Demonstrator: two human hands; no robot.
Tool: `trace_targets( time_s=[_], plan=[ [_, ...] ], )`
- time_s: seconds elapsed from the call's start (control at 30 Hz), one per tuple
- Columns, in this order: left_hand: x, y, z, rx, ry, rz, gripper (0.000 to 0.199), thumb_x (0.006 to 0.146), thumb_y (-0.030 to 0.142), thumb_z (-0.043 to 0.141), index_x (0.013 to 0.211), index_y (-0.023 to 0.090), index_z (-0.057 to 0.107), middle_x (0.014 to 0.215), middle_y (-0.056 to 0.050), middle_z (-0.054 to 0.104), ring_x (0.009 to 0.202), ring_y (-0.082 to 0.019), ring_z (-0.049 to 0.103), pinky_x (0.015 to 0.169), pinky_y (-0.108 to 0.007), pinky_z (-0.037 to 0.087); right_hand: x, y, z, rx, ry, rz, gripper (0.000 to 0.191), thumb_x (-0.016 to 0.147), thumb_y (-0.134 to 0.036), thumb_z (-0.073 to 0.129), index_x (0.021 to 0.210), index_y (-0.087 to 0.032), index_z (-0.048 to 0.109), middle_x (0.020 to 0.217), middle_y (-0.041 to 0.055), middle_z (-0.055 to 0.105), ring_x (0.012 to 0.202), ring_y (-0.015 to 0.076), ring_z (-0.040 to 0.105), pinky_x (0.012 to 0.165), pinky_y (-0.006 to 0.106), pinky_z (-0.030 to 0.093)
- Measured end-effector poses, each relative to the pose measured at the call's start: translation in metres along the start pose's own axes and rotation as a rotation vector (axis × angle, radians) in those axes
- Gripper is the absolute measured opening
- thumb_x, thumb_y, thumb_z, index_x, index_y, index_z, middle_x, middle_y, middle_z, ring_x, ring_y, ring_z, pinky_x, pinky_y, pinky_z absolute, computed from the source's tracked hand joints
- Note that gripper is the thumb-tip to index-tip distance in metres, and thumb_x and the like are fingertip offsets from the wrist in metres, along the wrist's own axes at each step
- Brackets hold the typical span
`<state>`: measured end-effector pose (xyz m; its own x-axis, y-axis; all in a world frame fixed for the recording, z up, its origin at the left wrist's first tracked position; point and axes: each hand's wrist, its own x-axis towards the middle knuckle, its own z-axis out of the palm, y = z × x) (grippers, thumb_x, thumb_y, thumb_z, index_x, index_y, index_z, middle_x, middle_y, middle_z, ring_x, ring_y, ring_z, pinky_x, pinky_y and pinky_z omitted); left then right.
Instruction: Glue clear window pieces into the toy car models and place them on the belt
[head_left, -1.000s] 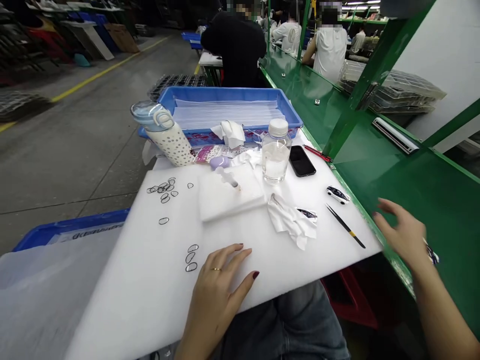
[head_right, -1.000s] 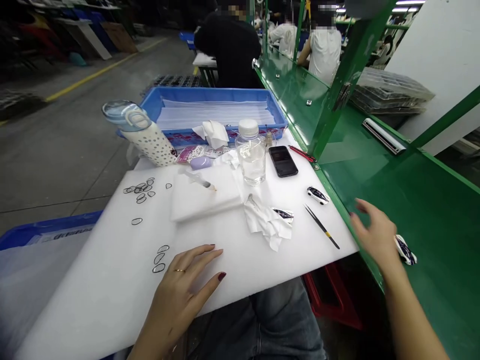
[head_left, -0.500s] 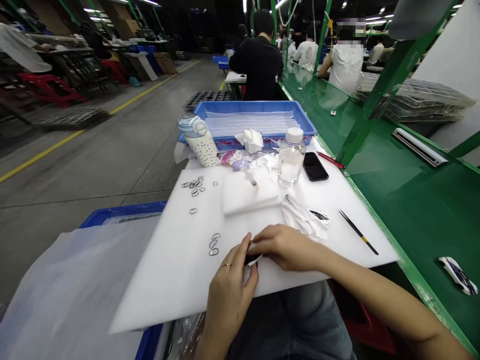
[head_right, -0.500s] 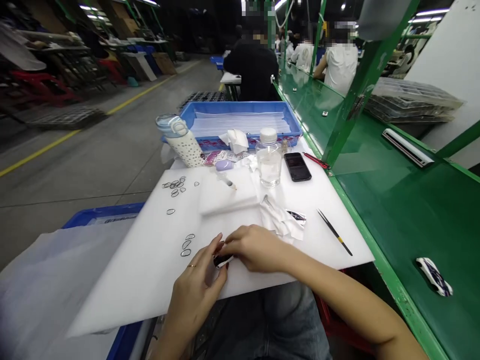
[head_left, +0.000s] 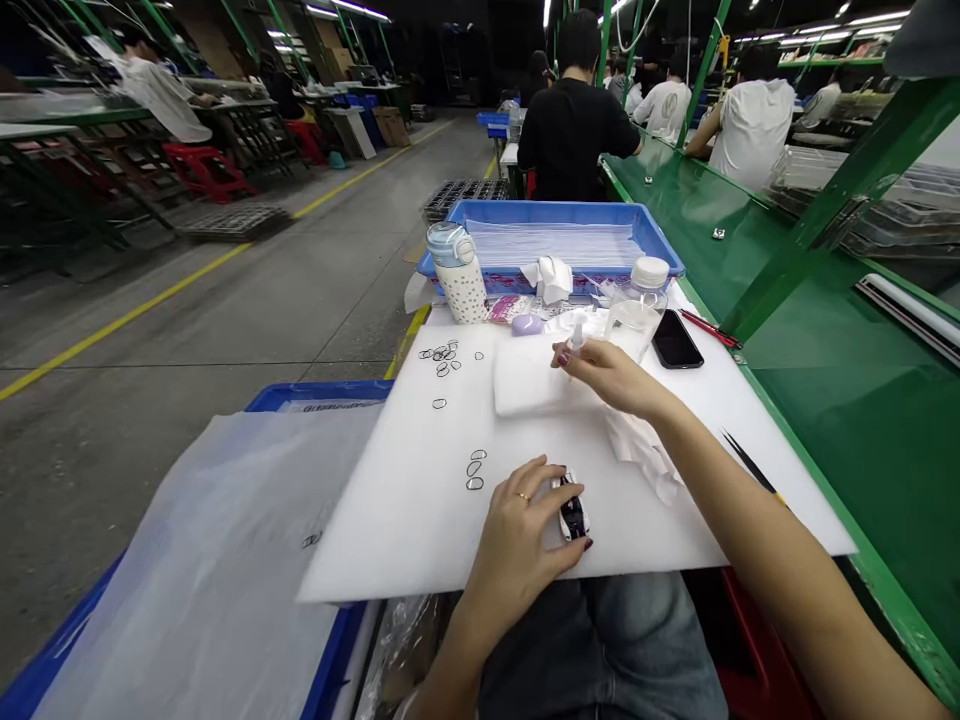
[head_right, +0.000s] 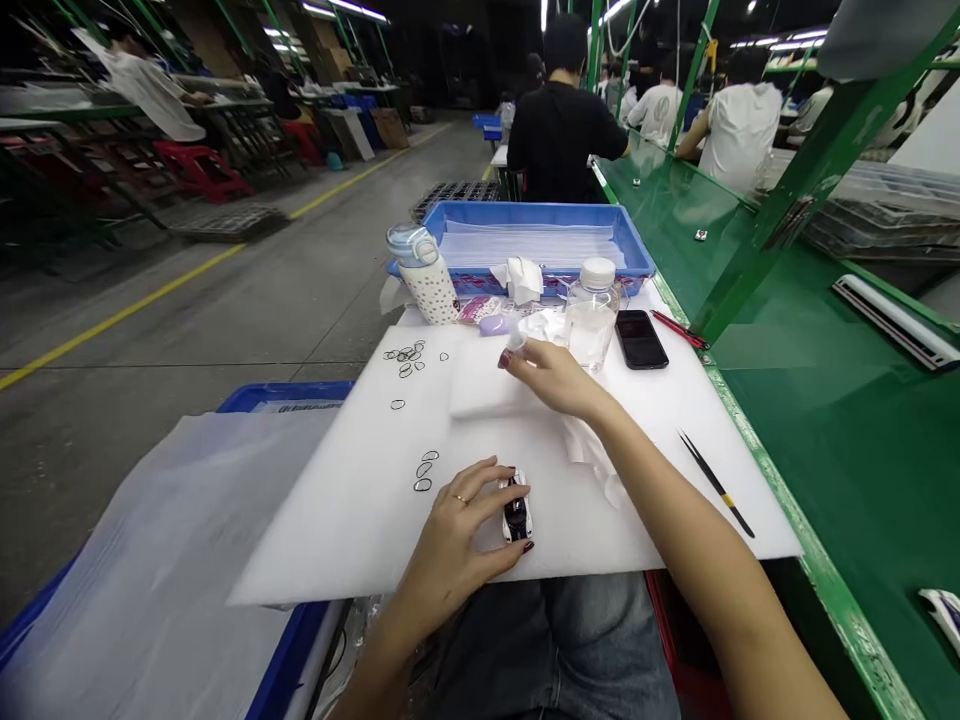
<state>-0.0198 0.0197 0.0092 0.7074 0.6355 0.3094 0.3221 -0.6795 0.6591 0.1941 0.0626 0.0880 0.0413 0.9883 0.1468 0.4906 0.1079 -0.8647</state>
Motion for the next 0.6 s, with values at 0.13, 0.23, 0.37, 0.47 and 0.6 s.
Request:
trace_targets(
  time_s=[0.13, 0.23, 0.37, 0.47, 0.6],
  plan=[
    [0.002, 0.009, 0.008, -0.159, 0.079, -0.072, 0.051, 0.061, 0.008, 0.081, 0.108, 0.02, 0.069, 0.112, -0.008, 0.069, 0.102, -0.028, 0.067, 0.09, -0.043, 0.058, -0.052, 0.006, 0.019, 0.372, 0.12, -0.036, 0.017, 0.089, -0.038, 0.054, 0.091, -0.021, 0.056, 0.088, 0.0039, 0.059, 0.085, 0.0181, 0.057, 0.081, 0.035, 0.047],
    [0.001, 0.015, 0.012, -0.253, 0.159, -0.113, 0.042, 0.061, 0.01, 0.08, 0.102, 0.018, 0.071, 0.104, -0.006, 0.073, 0.096, -0.027, 0.069, 0.088, -0.042, 0.059, -0.082, 0.01, 0.037, 0.444, 0.126, 0.073, 0.026, 0.086, -0.047, 0.058, 0.08, -0.022, 0.053, 0.078, 0.0013, 0.049, 0.073, 0.0163, 0.048, 0.068, 0.032, 0.043],
    [0.002, 0.017, 0.013, -0.303, 0.211, -0.189, 0.036, 0.066, 0.014, 0.08, 0.101, 0.019, 0.074, 0.102, -0.005, 0.075, 0.092, -0.026, 0.07, 0.086, -0.041, 0.06, -0.096, -0.016, 0.041, 0.738, 0.15, -0.059, 0.059, 0.084, -0.077, 0.039, 0.06, -0.023, 0.04, 0.057, -0.0017, 0.034, 0.055, 0.0152, 0.035, 0.056, 0.033, 0.035],
    [0.004, 0.018, 0.013, -0.317, 0.199, -0.226, 0.029, 0.067, 0.015, 0.08, 0.096, 0.021, 0.075, 0.099, -0.004, 0.075, 0.09, -0.025, 0.07, 0.084, -0.04, 0.059, -0.094, -0.038, 0.041, 0.909, 0.139, -0.071, 0.061, 0.082, -0.076, 0.037, 0.051, -0.024, 0.031, 0.046, -0.0034, 0.021, 0.045, 0.0132, 0.024, 0.048, 0.031, 0.027],
    [0.007, 0.019, 0.012, -0.331, 0.212, -0.205, 0.025, 0.067, 0.013, 0.077, 0.091, 0.022, 0.074, 0.092, -0.002, 0.076, 0.085, -0.023, 0.07, 0.078, -0.037, 0.058, -0.091, -0.04, 0.05, 0.941, 0.135, 0.032, 0.057, 0.078, -0.072, 0.036, 0.048, -0.025, 0.026, 0.042, -0.0036, 0.016, 0.043, 0.0125, 0.018, 0.044, 0.03, 0.022]
  ],
)
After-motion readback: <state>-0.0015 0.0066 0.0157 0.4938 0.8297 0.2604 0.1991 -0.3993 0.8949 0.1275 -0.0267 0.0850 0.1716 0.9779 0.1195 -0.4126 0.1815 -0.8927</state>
